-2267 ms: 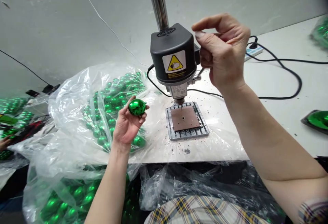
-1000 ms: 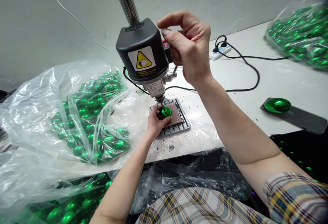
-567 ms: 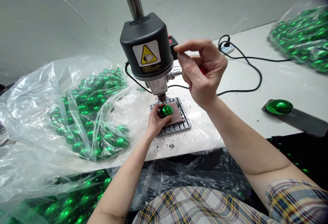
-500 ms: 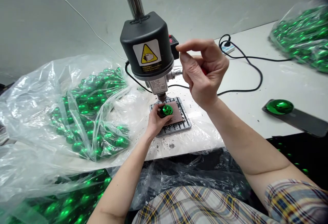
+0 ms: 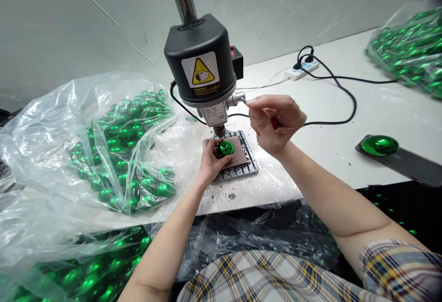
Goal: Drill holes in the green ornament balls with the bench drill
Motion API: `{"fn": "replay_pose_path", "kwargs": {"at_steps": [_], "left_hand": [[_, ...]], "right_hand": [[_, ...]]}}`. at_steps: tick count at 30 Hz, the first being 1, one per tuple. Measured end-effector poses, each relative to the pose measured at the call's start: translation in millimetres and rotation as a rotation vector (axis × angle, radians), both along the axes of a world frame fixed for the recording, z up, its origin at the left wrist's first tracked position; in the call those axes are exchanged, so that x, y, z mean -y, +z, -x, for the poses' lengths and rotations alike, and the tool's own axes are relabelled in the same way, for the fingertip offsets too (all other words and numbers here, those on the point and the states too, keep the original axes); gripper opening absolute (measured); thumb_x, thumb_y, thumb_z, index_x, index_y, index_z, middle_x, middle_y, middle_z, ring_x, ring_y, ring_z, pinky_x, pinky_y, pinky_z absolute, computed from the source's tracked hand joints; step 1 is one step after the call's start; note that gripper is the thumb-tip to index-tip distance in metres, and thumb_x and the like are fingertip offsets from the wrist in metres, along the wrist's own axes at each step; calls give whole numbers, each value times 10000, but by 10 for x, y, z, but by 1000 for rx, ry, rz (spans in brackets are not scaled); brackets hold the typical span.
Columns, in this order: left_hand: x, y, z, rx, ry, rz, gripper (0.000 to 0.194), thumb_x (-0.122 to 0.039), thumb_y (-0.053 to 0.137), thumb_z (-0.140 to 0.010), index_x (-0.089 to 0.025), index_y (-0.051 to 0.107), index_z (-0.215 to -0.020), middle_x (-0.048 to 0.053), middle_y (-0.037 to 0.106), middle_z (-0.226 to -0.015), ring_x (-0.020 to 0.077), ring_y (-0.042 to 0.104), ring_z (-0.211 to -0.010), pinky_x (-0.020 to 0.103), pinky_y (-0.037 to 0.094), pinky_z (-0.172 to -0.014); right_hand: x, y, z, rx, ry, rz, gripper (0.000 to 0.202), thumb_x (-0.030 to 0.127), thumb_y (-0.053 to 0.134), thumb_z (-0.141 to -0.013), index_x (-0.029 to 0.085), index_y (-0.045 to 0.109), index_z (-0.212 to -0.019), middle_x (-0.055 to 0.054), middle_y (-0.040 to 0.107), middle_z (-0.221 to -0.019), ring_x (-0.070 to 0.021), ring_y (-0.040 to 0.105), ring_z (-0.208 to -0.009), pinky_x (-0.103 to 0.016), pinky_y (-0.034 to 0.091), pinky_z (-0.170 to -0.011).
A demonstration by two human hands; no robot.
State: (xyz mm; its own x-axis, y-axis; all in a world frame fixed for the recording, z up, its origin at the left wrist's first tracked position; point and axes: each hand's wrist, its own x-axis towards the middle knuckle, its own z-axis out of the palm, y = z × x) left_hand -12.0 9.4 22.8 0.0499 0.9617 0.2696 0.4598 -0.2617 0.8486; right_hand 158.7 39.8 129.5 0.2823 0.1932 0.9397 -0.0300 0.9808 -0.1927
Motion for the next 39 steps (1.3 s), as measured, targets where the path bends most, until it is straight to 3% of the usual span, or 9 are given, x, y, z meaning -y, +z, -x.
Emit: {"fn": "replay_pose_path", "kwargs": {"at_steps": [6,12,18,23,29,32,36,37,39], "left_hand": [[-9,-25,3,15,9,2,508,-322,868,-651,-201,628,-1082,29,515,-1010,137,512,-777,254,435,-665],[53,31,-62,128,42,126,511,-344,830,-683,-194,564,-1092,43,601,-949,167,567,-800,269,473,-678],[990,205,-42,52,-28,-33,459,-292,795,-671,-214,600,-1080,82,628,-995,233,625,-925,343,535,-787],[1750,-347,120,-325,-588,287,525,-341,666,-794,-288,604,-1313,143,585,-1315,317,618,-1149,446,534,-963],[1727,-1019,-24,-408,-64,755,493,-208,464,-896,-166,556,-1378,183,571,-1391,341,520,-1335,489,385,-1146],[1683,-662,-65,-462,-250,810,492,-288,551,-878,-132,594,-1342,211,564,-1405,372,592,-1244,508,447,-1077],[1554,420,192,-227,-967,638,329,-370,640,-883,-248,713,-1179,94,719,-1189,280,703,-1042,391,544,-944],[1459,667,316,-129,-934,592,292,-364,556,-950,-254,715,-1168,79,741,-1129,245,708,-1029,354,549,-926],[1182,1001,612,-76,-469,337,306,-372,460,-998,-253,718,-1111,76,749,-1053,222,706,-997,343,547,-898]], "right_hand": [[1,-88,15,58,17,-86,401,136,662,-831,379,739,-1140,47,696,-648,-72,325,-282,-275,244,-290],[-104,625,56,-43,174,236,115,193,667,-870,280,690,-941,14,693,-1032,-41,402,-387,-259,274,-305],[-322,986,101,-77,329,537,149,68,607,-815,217,604,-824,54,449,-562,-107,462,-425,-250,367,-355],[-323,939,135,-88,271,477,228,6,565,-815,220,614,-750,82,313,-495,-99,442,-447,-223,374,-382],[-362,887,154,-134,240,407,246,1,570,-746,216,676,-690,76,338,-458,-69,210,-326,-235,190,-261],[-434,846,169,-169,222,375,197,36,608,-700,211,695,-677,56,389,-456,-45,174,-304,-228,68,-254],[-507,820,155,-174,284,342,117,90,708,-658,206,721,-665,70,305,-408,-40,182,-291,-230,14,-265],[-510,822,146,-176,306,348,122,81,710,-644,201,726,-656,73,292,-406,-40,181,-289,-238,9,-263],[-491,835,128,-185,334,368,144,58,693,-624,194,734,-643,73,294,-405,-40,183,-287,-251,7,-258]]}}
